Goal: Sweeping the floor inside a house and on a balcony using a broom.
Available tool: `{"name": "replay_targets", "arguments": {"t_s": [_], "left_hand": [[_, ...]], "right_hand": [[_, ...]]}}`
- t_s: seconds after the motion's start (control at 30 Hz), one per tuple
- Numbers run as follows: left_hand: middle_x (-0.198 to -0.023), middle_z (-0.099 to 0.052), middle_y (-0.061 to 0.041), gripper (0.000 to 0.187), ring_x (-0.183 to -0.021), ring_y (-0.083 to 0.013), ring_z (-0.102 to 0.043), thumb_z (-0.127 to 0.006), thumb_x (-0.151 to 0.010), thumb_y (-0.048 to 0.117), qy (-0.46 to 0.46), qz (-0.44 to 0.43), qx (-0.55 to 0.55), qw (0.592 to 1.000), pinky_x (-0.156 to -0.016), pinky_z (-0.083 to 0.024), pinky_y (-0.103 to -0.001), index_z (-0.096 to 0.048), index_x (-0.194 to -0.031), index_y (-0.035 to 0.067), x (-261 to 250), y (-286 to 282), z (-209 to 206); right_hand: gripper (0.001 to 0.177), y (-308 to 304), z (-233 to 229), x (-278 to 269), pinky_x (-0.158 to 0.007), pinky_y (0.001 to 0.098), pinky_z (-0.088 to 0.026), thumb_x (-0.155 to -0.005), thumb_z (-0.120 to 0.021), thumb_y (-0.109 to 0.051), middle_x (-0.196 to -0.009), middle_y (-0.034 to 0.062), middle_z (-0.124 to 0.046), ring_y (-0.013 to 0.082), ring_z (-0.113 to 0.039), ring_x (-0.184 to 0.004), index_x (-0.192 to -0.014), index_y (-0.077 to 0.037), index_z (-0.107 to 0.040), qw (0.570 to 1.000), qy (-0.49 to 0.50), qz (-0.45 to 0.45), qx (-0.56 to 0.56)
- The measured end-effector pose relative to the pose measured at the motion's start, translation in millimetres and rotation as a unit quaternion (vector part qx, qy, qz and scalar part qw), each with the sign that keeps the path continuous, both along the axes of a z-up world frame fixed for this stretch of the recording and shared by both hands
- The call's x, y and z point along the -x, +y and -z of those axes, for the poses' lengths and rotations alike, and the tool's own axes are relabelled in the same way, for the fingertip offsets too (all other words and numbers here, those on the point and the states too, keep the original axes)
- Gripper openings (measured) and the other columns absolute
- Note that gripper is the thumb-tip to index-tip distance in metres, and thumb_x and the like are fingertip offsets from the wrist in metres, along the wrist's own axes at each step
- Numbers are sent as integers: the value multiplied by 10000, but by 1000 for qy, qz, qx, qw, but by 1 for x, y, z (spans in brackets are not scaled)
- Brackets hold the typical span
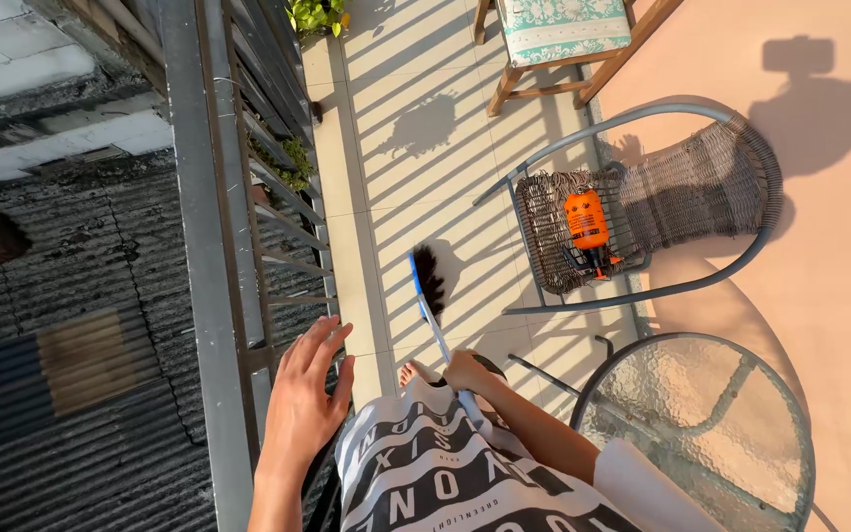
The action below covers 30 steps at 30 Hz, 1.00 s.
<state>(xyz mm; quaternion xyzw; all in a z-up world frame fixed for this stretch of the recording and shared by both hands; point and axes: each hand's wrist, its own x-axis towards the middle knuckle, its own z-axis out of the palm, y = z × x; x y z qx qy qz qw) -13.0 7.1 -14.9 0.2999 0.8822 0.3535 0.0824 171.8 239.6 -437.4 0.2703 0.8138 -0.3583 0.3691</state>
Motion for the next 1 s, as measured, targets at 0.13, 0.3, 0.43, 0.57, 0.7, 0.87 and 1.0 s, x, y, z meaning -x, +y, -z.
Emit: {"name": "replay_targets", "arguments": {"t_s": [0.13, 0.3, 0.43, 0.57, 0.7, 0.87, 1.0], "left_hand": [[-1378, -620, -129, 377, -1369, -337, -535, -657, -919, 129, 65, 27, 19, 997, -1144, -399, -516, -637, -1293, 84, 24, 34, 10], [-1488, -520, -176, 420, -1455, -379, -418, -651, -936, 173, 118, 38, 44, 991, -1187, -291, -591, -609, -1347, 94, 64, 91, 15], [-1509, -490, -203, 416, -1473, -399, -400, -650, -947, 200, 148, 42, 42, 987, -1187, -281, -601, -609, -1347, 95, 102, 144, 25], [-1528, -480, -198, 427, -1485, -379, -386, -636, -970, 235, 170, 51, 47, 983, -1203, -279, -594, -605, -1371, 93, 142, 205, 26], [-1529, -473, -196, 444, -1474, -375, -380, -628, -970, 276, 176, 76, 51, 980, -1195, -274, -587, -601, -1371, 85, 179, 269, 23], [-1539, -465, -191, 438, -1482, -361, -378, -616, -985, 273, 147, 83, 49, 984, -1192, -274, -581, -597, -1384, 94, 207, 327, 17], [-1542, -467, -181, 434, -1488, -358, -380, -627, -965, 260, 121, 87, 48, 988, -1196, -290, -558, -592, -1365, 95, 221, 351, 20]], "right_hand": [[321, 7, 87, 37, -596, 422, -515, -578, -872, -240, -723, 225, -685, 380, -654, -702, -789, -14, -789, 888, 157, -433, -20], [161, 96, -50, 93, -362, 358, -420, -954, -647, -158, -591, 84, -600, 171, -532, -414, -981, -9, -704, 928, 6, 268, 260], [212, 205, -130, 124, -344, 346, -419, -968, -628, -191, -591, 55, -561, 153, -515, -404, -919, 14, -656, 957, 50, 212, 190], [217, 314, -144, 169, -394, 402, -486, -967, -604, -176, -585, 105, -596, 241, -595, -431, -819, -18, -624, 992, 44, 113, 28], [90, 429, -12, 183, -569, 441, -556, -778, -703, -149, -677, 72, -663, 291, -675, -696, -709, -92, -709, 788, 178, -517, -284], [113, 426, 77, 204, -597, 414, -569, -743, -704, -176, -706, 69, -695, 281, -684, -688, -660, -106, -733, 793, 276, -445, -313], [82, 348, 48, 234, -632, 404, -574, -784, -701, -132, -778, 60, -708, 270, -683, -825, -773, -106, -778, 806, 216, -505, -222]]}}
